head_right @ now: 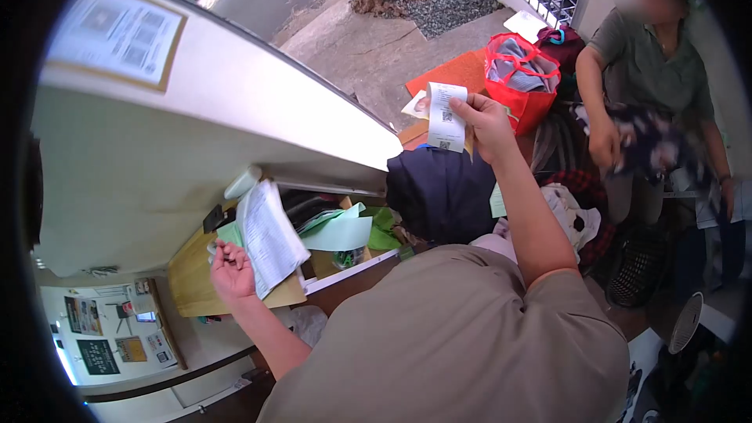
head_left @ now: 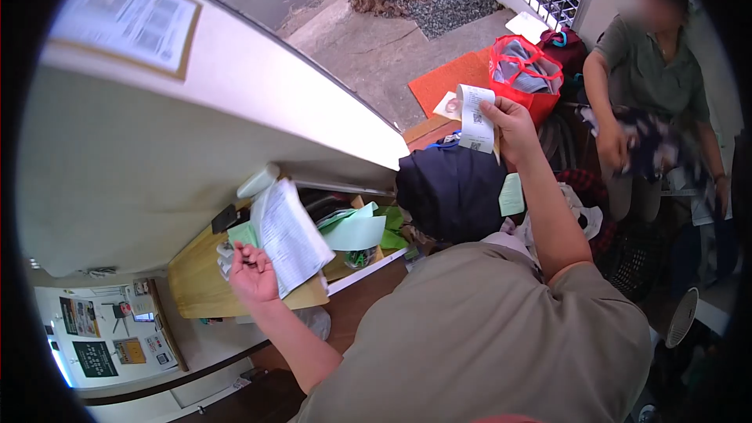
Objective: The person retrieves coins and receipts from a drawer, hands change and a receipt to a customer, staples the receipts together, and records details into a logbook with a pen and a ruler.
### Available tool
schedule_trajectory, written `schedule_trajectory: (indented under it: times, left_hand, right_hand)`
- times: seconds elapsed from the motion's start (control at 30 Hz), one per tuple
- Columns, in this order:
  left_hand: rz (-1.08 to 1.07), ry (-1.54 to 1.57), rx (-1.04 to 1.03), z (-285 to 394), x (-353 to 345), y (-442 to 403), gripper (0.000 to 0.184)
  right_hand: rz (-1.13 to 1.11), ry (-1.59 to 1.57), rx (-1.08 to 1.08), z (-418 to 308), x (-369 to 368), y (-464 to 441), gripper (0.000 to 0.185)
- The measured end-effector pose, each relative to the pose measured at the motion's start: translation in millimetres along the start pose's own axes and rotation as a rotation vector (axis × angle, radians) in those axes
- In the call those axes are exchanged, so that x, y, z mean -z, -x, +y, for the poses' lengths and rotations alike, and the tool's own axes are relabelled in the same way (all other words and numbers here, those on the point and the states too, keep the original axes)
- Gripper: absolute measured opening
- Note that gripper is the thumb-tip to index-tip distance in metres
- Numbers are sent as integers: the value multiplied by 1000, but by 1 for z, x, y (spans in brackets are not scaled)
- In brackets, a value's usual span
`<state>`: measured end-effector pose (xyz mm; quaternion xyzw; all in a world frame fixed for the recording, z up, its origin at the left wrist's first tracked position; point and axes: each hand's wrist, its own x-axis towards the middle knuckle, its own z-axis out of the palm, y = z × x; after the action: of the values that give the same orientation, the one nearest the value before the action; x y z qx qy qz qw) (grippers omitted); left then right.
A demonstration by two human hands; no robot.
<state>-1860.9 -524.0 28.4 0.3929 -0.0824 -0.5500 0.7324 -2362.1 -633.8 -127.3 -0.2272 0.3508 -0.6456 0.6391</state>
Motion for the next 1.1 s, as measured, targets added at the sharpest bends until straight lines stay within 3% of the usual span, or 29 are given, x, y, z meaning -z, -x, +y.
schedule_trajectory:
  times: [0.03,0.13,0.33,0.43,0.53,0.57,0.7,0.73,0.8,0.83,0.87,0.93,1.0,1.03,1.1]
  left_hand:
    - [53,-8,-43,-8,-18,2,18]
    - [-50,-86,-119,-19,-66,-7,17]
    - [-44,-347,-609,-36,-177,-21,21]
    - [105,-585,-1047,-53,-243,-26,26]
    - [474,-1081,-1642,-28,-251,-66,32]
    - [584,-1296,-1954,-6,-238,-88,37]
    - [455,-909,-1686,-26,-267,-106,45]
    - [628,-990,-1742,-37,-274,-106,51]
    - [588,-969,-1683,-70,-298,-105,55]
    - [674,-1038,-1692,-67,-290,-107,57]
    - [765,-1103,-1699,-64,-281,-109,59]
    - [753,-928,-1672,-78,-289,-117,62]
    - [655,-841,-1676,-85,-293,-121,62]
    - [685,-972,-1635,-86,-295,-122,65]
    - [564,-874,-1599,-79,-287,-123,72]
  right_hand:
    - [-22,-8,-13,-6,12,-13,21]
    - [-86,-29,-30,-22,39,-56,21]
    - [-204,-70,-70,-42,43,-122,16]
    - [-189,-3,-56,-39,47,-151,17]
    - [-134,102,-62,-24,57,-164,16]
    - [-134,85,-86,-19,56,-165,16]
    - [-163,163,-222,17,55,-172,16]
    - [-177,180,-265,26,51,-175,16]
    - [-184,185,-312,57,51,-183,16]
    - [-178,194,-341,68,49,-188,17]
    - [-131,148,-332,79,42,-192,16]
    - [43,184,-214,95,23,-210,15]
    - [141,16,-193,111,-7,-244,14]
    - [185,-68,-192,122,-25,-259,13]
    - [76,-233,-268,158,-70,-295,13]
